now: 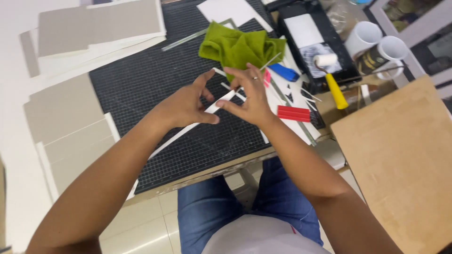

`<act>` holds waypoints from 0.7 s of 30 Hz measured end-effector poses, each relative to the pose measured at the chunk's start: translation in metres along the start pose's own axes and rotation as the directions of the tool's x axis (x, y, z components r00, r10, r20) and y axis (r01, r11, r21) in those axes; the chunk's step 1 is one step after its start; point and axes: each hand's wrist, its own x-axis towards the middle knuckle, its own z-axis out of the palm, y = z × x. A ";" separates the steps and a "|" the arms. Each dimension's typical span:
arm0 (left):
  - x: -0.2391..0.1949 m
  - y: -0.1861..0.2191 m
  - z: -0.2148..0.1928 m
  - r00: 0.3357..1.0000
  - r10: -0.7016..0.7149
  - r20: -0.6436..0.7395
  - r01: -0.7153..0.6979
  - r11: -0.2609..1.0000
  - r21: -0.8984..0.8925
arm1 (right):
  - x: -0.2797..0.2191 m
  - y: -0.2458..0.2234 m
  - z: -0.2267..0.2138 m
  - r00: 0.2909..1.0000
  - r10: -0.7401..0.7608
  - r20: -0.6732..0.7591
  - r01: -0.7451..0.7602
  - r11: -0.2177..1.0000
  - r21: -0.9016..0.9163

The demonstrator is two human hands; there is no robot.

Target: Assembling cardboard components by applying glue with a roller and folding/smoothing them together on a cutting mat.

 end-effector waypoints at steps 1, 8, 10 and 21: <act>0.002 0.003 0.000 1.000 0.018 0.014 -0.018 1.000 0.002 | -0.001 -0.004 -0.012 1.000 0.006 -0.010 -0.007 1.000 -0.019; -0.001 0.028 -0.012 0.987 -0.090 0.137 0.094 0.995 -0.023 | -0.097 0.049 -0.112 0.959 0.279 -0.057 -0.281 0.898 -0.338; 0.000 0.036 -0.014 0.979 -0.112 0.173 0.120 0.992 -0.038 | -0.132 0.060 -0.132 0.882 0.470 0.000 -0.408 0.764 -0.500; -0.001 0.023 -0.011 0.983 -0.117 0.141 0.135 0.983 -0.126 | -0.168 0.073 -0.134 0.752 0.656 0.064 -0.427 0.558 -0.711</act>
